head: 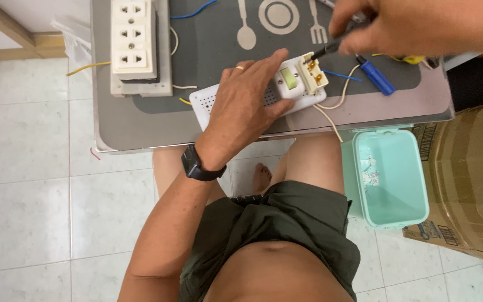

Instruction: Connecting external electrical wires to the terminal block of an electronic component using a screwdriver and pliers.

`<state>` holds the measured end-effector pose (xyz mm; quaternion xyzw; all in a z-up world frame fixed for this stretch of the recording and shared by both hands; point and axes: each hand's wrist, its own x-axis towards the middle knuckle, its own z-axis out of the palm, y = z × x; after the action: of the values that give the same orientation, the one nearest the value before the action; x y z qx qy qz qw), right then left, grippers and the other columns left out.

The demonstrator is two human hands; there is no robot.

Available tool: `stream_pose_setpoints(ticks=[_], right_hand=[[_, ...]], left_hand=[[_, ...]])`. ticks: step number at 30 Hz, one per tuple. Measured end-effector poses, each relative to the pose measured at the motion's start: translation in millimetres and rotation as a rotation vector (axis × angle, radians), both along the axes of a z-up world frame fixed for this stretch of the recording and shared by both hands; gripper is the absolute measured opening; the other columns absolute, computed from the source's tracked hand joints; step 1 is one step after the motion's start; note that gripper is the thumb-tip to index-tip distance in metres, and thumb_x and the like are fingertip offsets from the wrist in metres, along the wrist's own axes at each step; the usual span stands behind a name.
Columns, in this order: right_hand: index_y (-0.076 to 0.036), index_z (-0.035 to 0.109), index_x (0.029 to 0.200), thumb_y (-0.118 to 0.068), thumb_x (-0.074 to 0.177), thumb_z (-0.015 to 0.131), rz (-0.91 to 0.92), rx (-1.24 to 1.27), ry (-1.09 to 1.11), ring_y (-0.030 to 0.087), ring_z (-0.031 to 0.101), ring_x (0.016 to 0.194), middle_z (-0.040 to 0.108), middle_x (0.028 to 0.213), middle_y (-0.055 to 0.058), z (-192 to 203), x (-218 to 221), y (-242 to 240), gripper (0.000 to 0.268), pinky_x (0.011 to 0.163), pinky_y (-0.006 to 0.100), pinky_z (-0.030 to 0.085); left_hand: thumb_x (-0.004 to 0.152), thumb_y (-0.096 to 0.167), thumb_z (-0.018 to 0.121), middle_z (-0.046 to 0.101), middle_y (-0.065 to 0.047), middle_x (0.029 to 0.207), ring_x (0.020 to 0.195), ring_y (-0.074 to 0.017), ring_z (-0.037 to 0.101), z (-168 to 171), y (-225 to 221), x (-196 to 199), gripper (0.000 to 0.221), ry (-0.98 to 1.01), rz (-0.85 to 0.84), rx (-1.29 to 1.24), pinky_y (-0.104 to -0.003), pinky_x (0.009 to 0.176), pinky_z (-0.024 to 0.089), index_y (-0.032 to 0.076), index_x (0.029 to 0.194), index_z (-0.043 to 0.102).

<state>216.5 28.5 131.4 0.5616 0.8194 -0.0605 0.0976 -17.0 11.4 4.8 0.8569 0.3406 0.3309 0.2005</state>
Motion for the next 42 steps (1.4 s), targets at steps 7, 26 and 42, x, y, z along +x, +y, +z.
stream_pose_setpoints(ticks=[7, 26, 42], right_hand=[[-0.015, 0.075, 0.104, -0.033, 0.088, 0.07, 0.085, 0.187, -0.074, 0.022, 0.065, 0.08, 0.073, 0.102, 0.0, -7.1, -1.3, -21.5, 0.024, 0.071, 0.034, 0.045], [-0.02, 0.069, 0.081, -0.033, 0.095, 0.062, 0.124, 0.209, -0.203, 0.018, 0.049, 0.051, 0.057, 0.057, -0.002, -5.9, -12.2, -15.7, 0.021, 0.053, 0.034, 0.036], [-0.014, 0.06, 0.061, -0.022, 0.082, 0.056, 0.221, 0.075, -0.578, 0.018, 0.049, 0.046, 0.053, 0.052, 0.004, 13.6, -57.9, -12.8, 0.023, 0.051, 0.034, 0.033]], left_hand=[[0.083, 0.028, 0.081, 0.064, -0.007, 0.127, 0.115, -0.0333, 0.056, 5.3, -2.8, 2.3, 0.054, -0.032, -0.013, 0.015, -0.042, 0.091, 0.038, 0.014, 0.129, 0.056], [0.086, 0.025, 0.078, 0.062, -0.006, 0.128, 0.112, -0.0308, 0.055, 8.5, -3.1, 0.0, 0.049, -0.056, -0.04, -0.035, -0.042, 0.087, 0.038, 0.015, 0.13, 0.058], [0.085, 0.025, 0.078, 0.064, -0.004, 0.123, 0.108, -0.0297, 0.056, 12.8, -5.2, 0.2, 0.047, -0.053, -0.026, -0.022, -0.04, 0.083, 0.038, 0.014, 0.127, 0.06]])
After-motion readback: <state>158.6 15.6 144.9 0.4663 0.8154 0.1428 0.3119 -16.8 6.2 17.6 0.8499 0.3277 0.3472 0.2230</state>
